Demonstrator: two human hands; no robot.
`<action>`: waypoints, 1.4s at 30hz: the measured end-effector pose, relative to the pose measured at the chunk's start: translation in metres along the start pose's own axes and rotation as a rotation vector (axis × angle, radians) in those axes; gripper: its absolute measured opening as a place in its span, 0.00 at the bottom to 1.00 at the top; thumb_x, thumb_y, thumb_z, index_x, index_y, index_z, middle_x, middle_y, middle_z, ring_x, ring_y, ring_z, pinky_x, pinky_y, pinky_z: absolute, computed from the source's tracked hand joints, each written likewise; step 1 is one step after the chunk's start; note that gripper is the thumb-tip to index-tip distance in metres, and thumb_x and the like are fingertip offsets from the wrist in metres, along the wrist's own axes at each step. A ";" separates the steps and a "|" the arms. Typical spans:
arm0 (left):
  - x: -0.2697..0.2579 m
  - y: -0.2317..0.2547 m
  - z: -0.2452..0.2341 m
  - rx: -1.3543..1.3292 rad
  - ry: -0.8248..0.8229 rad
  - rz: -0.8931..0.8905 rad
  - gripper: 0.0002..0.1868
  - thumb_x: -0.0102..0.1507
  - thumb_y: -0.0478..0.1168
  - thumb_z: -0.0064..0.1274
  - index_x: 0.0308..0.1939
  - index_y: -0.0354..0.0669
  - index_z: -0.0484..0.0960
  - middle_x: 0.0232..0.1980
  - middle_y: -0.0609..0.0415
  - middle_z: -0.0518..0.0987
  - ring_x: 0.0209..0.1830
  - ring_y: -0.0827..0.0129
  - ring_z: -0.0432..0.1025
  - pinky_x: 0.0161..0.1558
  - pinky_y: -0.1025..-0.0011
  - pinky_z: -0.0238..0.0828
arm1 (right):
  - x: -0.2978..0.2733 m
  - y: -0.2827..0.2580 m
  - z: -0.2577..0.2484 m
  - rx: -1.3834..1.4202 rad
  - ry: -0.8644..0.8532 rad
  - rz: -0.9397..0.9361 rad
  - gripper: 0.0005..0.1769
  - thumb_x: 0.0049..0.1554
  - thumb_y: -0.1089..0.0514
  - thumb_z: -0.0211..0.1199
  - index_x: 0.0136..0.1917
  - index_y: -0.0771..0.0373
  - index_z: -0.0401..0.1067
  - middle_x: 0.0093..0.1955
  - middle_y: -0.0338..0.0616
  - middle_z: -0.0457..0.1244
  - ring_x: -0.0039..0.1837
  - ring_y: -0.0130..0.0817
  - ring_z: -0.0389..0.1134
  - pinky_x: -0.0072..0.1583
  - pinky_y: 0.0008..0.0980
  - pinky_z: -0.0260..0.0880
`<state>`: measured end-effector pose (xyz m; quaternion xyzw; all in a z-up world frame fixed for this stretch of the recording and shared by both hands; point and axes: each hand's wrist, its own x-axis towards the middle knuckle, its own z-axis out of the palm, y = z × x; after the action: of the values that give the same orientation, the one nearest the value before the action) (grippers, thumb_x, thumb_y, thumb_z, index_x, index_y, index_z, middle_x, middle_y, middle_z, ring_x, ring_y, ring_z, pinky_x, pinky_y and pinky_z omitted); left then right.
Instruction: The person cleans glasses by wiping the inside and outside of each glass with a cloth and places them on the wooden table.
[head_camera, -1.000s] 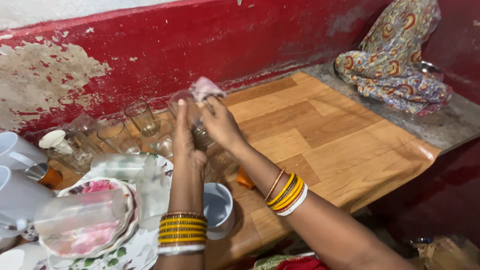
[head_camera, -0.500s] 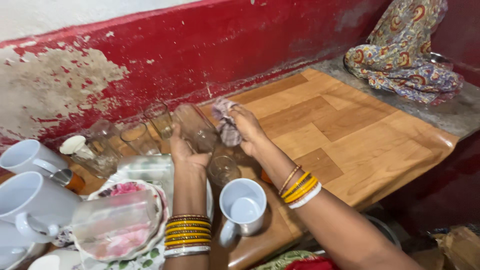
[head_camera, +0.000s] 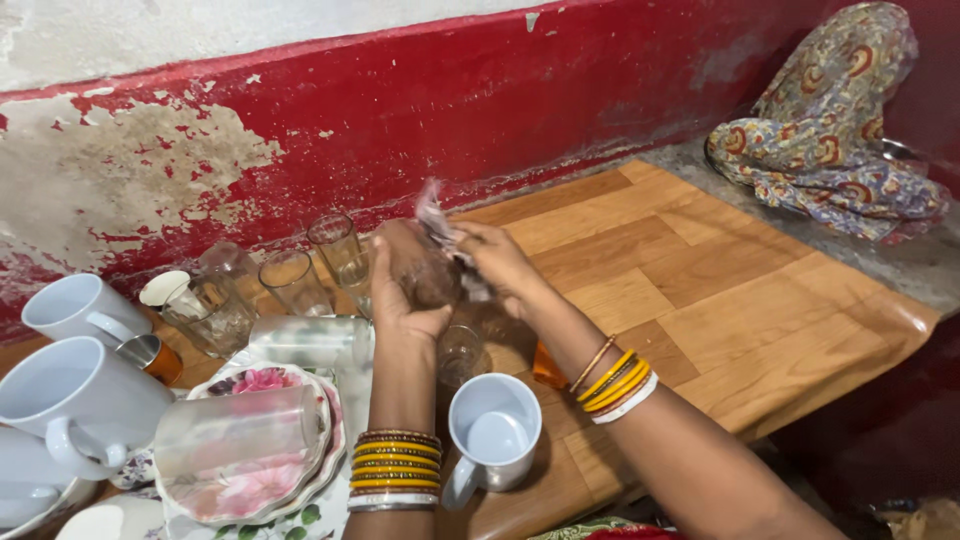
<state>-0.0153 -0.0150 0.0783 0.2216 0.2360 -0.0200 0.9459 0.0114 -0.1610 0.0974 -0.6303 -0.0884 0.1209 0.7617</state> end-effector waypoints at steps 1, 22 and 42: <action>0.002 0.001 0.004 -0.005 0.003 0.005 0.37 0.58 0.68 0.55 0.64 0.53 0.74 0.61 0.49 0.78 0.58 0.53 0.73 0.53 0.44 0.69 | -0.002 -0.004 -0.004 -0.002 -0.007 0.002 0.19 0.64 0.57 0.53 0.67 0.59 0.72 0.58 0.47 0.69 0.55 0.34 0.70 0.51 0.35 0.72; 0.063 -0.031 0.015 -0.174 -0.102 0.034 0.30 0.59 0.60 0.48 0.60 0.51 0.75 0.57 0.46 0.82 0.53 0.54 0.79 0.50 0.49 0.80 | -0.017 -0.052 -0.044 -0.620 0.081 -0.887 0.10 0.55 0.65 0.65 0.52 0.63 0.77 0.53 0.46 0.65 0.59 0.40 0.70 0.61 0.37 0.70; -0.042 0.012 0.048 1.534 -0.227 0.876 0.50 0.41 0.32 0.74 0.68 0.43 0.70 0.60 0.49 0.80 0.60 0.61 0.75 0.61 0.64 0.72 | -0.018 -0.092 -0.057 -0.685 -0.519 -0.356 0.33 0.53 0.38 0.71 0.62 0.62 0.74 0.57 0.43 0.71 0.60 0.32 0.70 0.61 0.34 0.73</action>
<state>-0.0295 -0.0280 0.1404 0.8611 -0.0433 0.1691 0.4775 0.0173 -0.2363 0.1773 -0.7694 -0.4178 0.1061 0.4713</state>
